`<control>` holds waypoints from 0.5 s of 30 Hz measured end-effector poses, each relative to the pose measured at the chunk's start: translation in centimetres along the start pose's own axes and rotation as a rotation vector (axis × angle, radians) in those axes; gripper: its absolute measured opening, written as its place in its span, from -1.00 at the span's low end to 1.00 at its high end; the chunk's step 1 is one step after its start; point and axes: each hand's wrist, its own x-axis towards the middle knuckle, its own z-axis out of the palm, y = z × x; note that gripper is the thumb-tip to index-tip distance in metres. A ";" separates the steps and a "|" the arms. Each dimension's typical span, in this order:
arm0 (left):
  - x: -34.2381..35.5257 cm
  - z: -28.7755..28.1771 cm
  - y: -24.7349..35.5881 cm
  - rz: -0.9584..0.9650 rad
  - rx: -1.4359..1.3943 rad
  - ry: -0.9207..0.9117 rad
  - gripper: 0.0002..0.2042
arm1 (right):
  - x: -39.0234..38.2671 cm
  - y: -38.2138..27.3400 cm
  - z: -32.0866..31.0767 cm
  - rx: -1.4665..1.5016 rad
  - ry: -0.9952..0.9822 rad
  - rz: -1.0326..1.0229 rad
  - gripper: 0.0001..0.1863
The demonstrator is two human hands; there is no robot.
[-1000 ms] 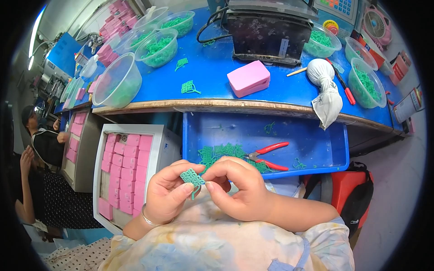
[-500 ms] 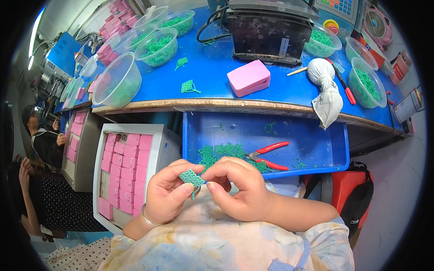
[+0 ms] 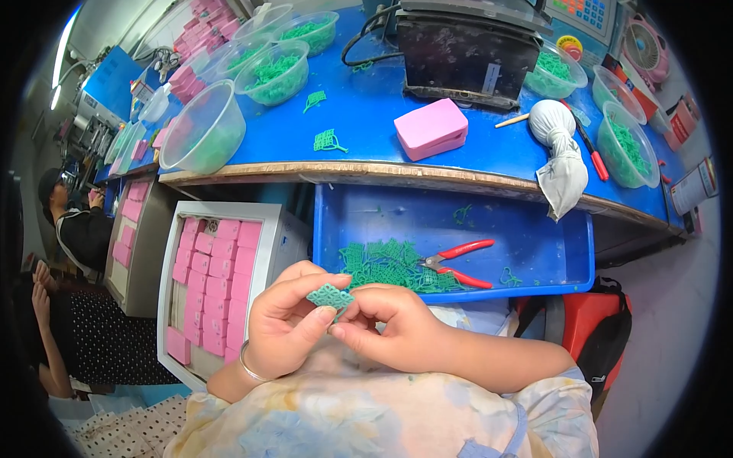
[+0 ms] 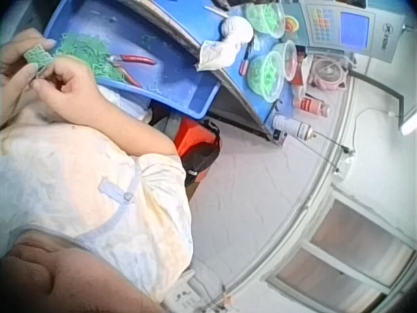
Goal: Removing green wax components from a pink rubber mold and assembling/inspecting them for manufacturing.
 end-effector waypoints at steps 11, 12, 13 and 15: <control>-0.2 -0.5 -0.9 0.032 -0.147 -0.012 -0.68 | -0.4 -1.1 -0.2 0.325 -0.056 0.167 -0.94; -0.3 -0.6 -1.0 0.036 -0.131 -0.013 -0.70 | -0.4 -1.1 -0.2 0.325 -0.055 0.168 -0.94; -0.3 -0.6 -1.1 0.035 -0.131 -0.012 -0.70 | -0.4 -1.1 -0.1 0.373 -0.071 0.176 -0.94; -0.3 -0.4 -1.2 -0.003 -0.215 0.049 -0.75 | -0.4 -1.1 -0.2 0.421 -0.086 0.185 -0.94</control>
